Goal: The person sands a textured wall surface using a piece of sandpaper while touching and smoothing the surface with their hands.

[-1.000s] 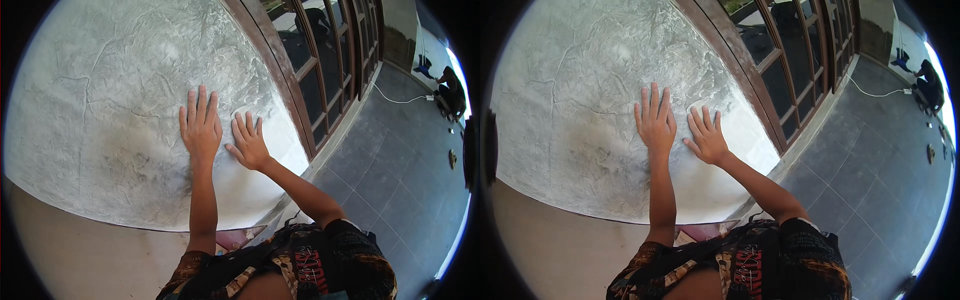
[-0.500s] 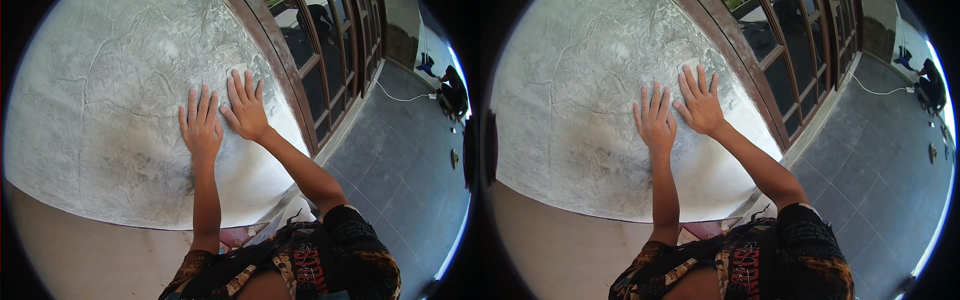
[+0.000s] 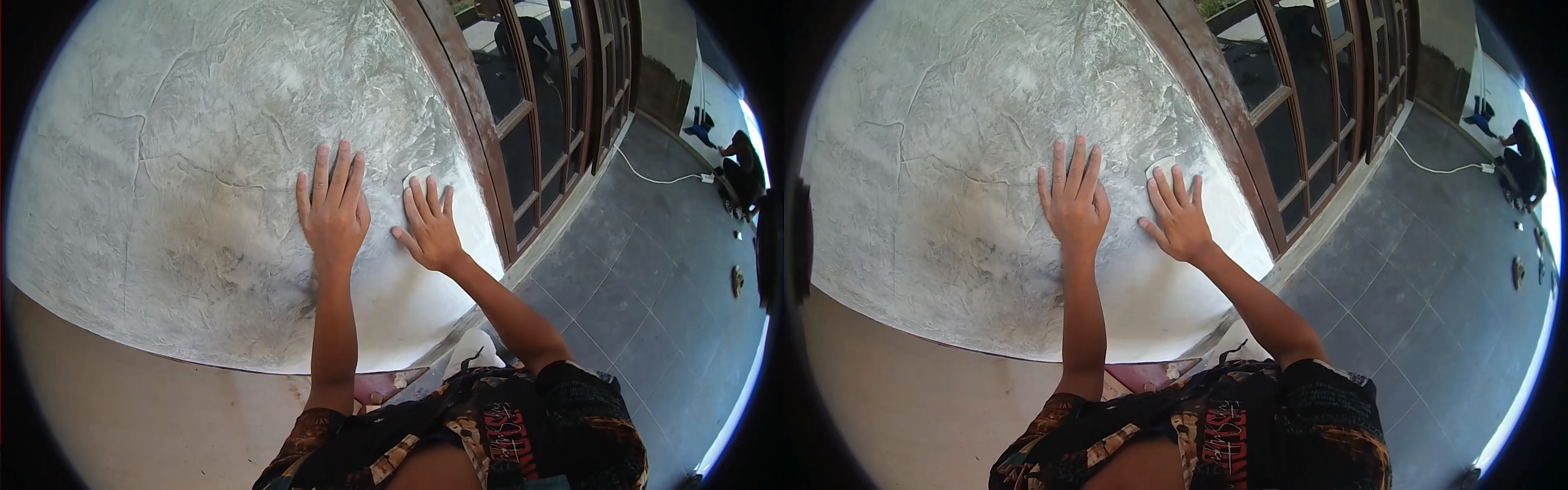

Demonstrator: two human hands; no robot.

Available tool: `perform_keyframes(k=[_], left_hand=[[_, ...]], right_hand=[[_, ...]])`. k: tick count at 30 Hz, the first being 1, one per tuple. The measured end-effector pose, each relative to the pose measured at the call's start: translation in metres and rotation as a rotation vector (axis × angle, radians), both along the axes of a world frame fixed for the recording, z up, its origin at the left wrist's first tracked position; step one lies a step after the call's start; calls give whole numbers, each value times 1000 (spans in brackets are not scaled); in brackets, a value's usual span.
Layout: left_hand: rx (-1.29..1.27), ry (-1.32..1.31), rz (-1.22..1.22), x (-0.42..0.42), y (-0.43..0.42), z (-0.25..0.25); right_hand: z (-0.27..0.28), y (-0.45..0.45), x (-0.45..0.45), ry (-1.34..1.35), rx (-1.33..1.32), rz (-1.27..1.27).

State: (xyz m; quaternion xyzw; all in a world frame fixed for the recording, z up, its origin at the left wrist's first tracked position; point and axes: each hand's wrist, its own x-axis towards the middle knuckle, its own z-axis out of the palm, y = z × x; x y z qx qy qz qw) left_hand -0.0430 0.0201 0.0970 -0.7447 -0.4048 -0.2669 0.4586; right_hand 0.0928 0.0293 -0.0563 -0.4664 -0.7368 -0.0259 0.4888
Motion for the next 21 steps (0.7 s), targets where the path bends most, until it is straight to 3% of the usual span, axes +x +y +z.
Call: perform_keyframes(k=[3,6,8,10,11,15,21], left_hand=[[-10,0,-5,1,-1,-1],[-7,-9,-5,1,-1,0],[5,-17,-13,2,2,1],[4,-17,-20,2,1,0],[3,-20,-18,2,1,0],[-12,-32,-17,5,-2,0],[-1,-40,-24,2,1,-1]], right_hand=[[43,19,8,96,113,-10],[81,34,17,18,227,-45],[46,27,13,3,228,-17],[2,12,5,-34,18,30],[-2,12,5,-50,1,28],[81,33,20,34,203,-25],[9,16,12,-22,30,9]])
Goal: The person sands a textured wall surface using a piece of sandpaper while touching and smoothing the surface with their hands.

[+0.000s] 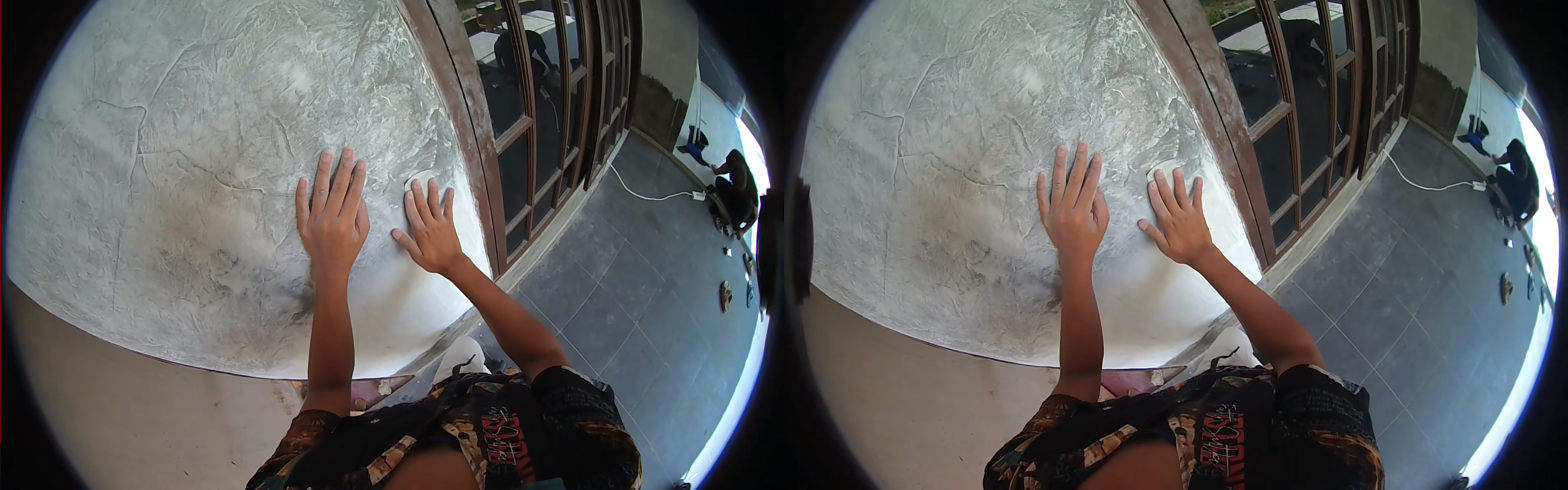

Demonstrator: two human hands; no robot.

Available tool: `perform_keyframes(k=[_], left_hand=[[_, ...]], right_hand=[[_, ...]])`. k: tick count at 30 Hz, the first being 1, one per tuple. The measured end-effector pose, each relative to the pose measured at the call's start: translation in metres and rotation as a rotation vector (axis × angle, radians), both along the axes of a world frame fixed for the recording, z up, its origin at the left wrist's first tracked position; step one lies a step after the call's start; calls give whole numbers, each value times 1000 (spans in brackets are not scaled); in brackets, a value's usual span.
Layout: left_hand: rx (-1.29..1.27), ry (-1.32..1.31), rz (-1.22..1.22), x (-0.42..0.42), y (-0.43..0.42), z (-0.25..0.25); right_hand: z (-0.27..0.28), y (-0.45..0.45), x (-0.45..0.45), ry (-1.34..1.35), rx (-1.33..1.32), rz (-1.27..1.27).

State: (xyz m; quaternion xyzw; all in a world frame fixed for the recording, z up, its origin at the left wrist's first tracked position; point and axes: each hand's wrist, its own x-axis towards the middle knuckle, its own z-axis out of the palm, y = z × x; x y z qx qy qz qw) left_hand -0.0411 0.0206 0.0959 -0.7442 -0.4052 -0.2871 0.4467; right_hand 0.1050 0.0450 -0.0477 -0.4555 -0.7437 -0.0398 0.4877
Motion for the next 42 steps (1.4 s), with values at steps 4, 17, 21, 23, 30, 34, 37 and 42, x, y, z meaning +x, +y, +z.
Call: perform_keyframes(k=[4,17,21,23,30,34,37,42], left_hand=[[4,-6,4,2,0,0],[18,-3,4,1,2,0],[12,-9,-10,0,3,-1],[-9,-5,-3,0,0,-1],[-2,-18,-30,-1,-1,-3],[-53,7,-3,2,-4,2],[-138,33,43,3,-11,6],[-182,73,80,4,-11,8]], right_hand=[[77,17,13,71,142,-33],[54,9,-7,92,98,-48],[15,-18,-28,53,-38,6],[50,3,-13,146,94,-25],[0,-21,-34,142,-12,17],[62,-1,-13,251,81,0],[60,-3,-10,208,57,14],[18,-28,-26,219,-51,84]])
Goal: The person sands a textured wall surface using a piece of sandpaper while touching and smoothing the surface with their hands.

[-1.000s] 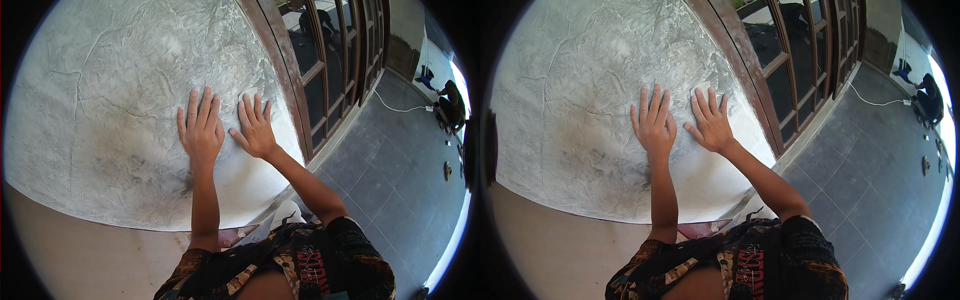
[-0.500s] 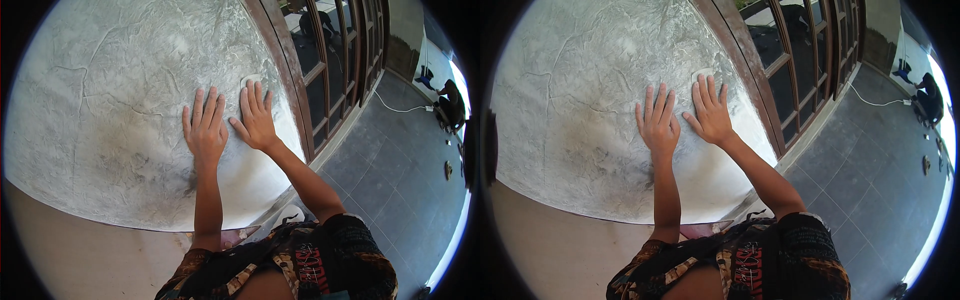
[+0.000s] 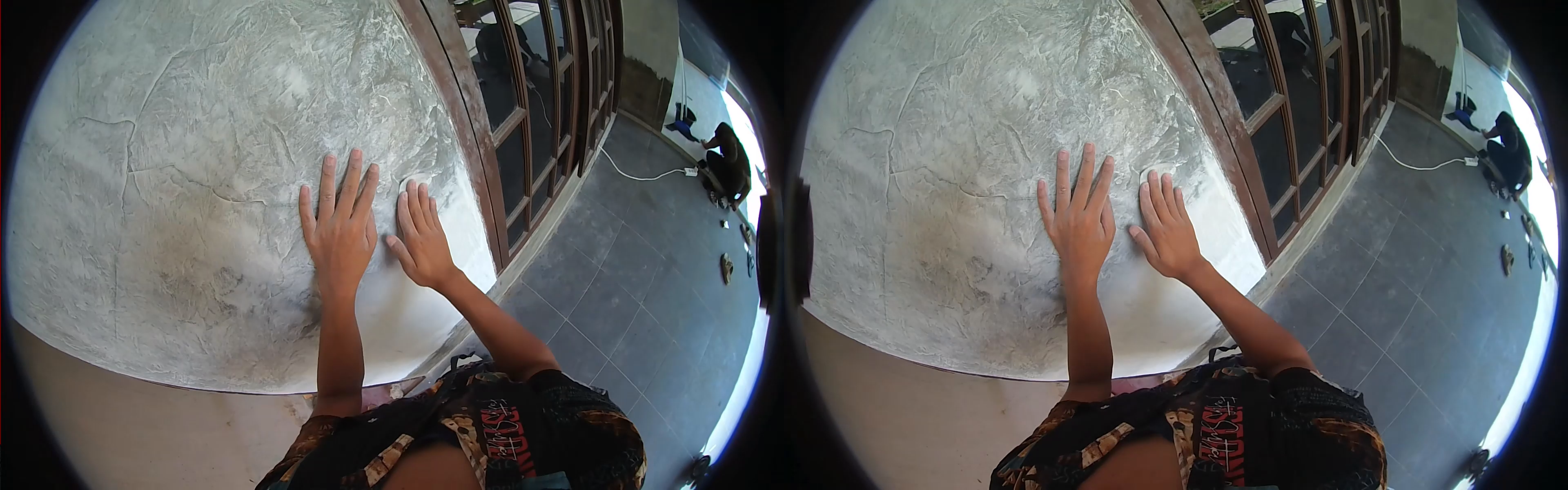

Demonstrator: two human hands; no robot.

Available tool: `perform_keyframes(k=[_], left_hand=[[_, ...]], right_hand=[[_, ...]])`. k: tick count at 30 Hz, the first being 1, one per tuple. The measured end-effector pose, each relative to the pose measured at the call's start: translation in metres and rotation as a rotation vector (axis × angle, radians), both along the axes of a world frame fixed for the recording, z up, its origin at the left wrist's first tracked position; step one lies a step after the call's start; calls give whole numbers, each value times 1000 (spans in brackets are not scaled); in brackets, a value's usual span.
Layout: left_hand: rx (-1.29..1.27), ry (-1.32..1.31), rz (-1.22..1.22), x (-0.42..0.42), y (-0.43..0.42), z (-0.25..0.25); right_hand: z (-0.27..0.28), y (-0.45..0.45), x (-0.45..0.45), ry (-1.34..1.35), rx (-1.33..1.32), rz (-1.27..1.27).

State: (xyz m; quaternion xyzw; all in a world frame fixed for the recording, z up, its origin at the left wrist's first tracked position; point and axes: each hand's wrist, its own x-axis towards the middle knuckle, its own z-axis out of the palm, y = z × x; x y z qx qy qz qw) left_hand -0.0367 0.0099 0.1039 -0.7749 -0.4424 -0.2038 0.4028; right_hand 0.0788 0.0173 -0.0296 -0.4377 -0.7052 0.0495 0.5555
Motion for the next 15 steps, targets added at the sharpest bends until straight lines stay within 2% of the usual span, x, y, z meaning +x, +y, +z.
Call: perform_keyframes(k=[4,7,10,13,15], left_hand=[[-23,-24,9,2,-3,-1],[-47,-46,5,3,-2,-2],[-18,-40,-14,-1,2,-4],[-28,-35,-8,2,-4,0],[-22,-32,-26,0,-4,-1]], right_hand=[[59,25,26,75,151,-94],[14,11,0,142,147,-1],[0,4,-17,128,134,-41],[47,22,7,184,213,-75],[45,22,6,203,206,-63]])
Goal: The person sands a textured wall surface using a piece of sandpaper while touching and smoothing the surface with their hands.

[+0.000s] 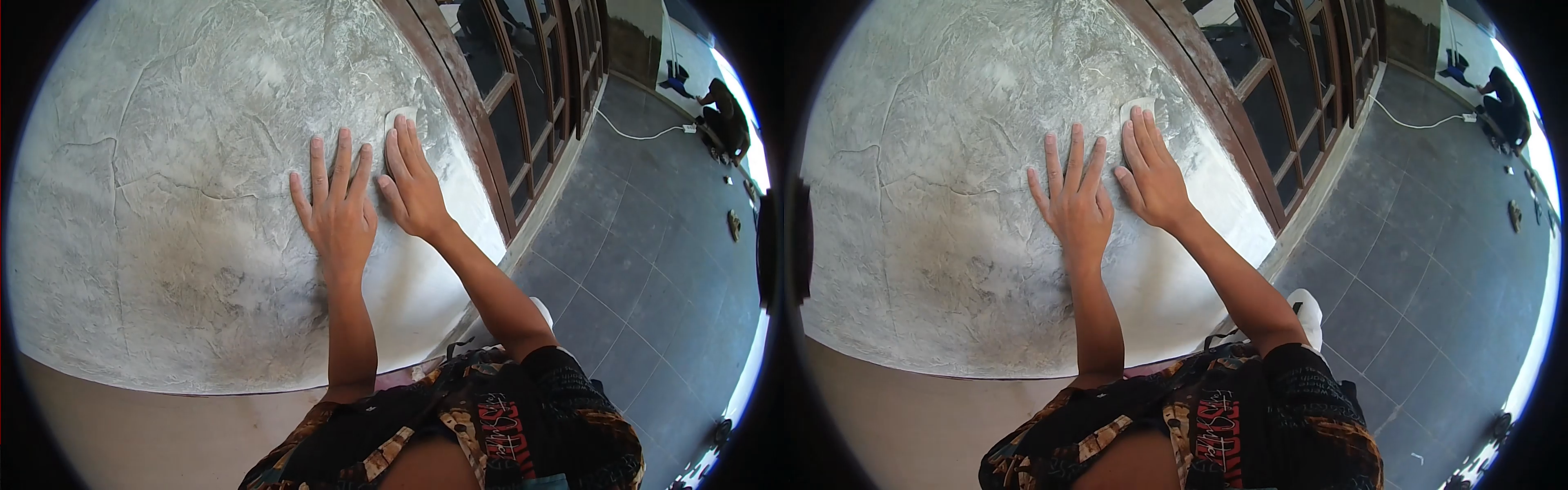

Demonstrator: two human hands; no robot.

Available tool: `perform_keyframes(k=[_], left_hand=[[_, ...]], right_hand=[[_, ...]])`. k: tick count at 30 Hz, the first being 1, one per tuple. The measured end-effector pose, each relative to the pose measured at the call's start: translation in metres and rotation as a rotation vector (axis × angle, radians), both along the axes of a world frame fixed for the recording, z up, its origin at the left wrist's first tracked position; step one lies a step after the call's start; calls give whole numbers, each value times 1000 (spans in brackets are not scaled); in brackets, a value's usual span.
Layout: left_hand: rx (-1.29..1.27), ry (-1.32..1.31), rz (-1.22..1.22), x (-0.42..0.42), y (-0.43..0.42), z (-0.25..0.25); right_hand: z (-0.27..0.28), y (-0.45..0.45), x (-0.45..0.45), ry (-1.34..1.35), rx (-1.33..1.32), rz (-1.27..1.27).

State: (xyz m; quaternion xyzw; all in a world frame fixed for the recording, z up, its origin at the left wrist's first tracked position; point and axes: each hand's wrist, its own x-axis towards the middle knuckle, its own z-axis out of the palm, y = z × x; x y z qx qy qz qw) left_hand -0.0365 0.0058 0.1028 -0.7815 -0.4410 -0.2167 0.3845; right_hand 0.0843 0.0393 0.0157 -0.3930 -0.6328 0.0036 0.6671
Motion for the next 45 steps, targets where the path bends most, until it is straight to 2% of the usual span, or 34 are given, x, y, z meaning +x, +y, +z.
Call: perform_keyframes(k=[4,10,13,16,19,24,26,29,32,34,39,45], left_hand=[[-11,-1,-15,-5,3,-2],[8,15,-16,-2,2,0],[17,16,-27,-4,4,-2],[14,-12,-66,-2,8,-3],[5,17,-6,-2,1,-1],[18,-9,-53,-2,5,-1],[14,-11,-49,3,6,2],[8,-12,-38,1,3,-2],[23,-14,-51,-1,5,-2],[15,-20,-45,1,5,-2],[16,-21,-34,2,3,-1],[13,-23,-21,1,4,-2]], right_hand=[[-53,-34,-40,44,-73,67],[13,-5,4,95,-22,-6],[-28,-27,-31,71,-56,2],[-27,-27,-38,93,-50,-15],[12,-2,-3,118,2,-103],[-47,-34,-48,89,-57,-18],[-42,-25,-42,92,-38,-30],[4,-2,-1,148,-46,-87],[-14,-13,-15,108,-48,-27],[-46,-30,-43,120,-77,29],[-7,-12,5,74,-74,46],[-52,-23,-17,59,-68,87]])
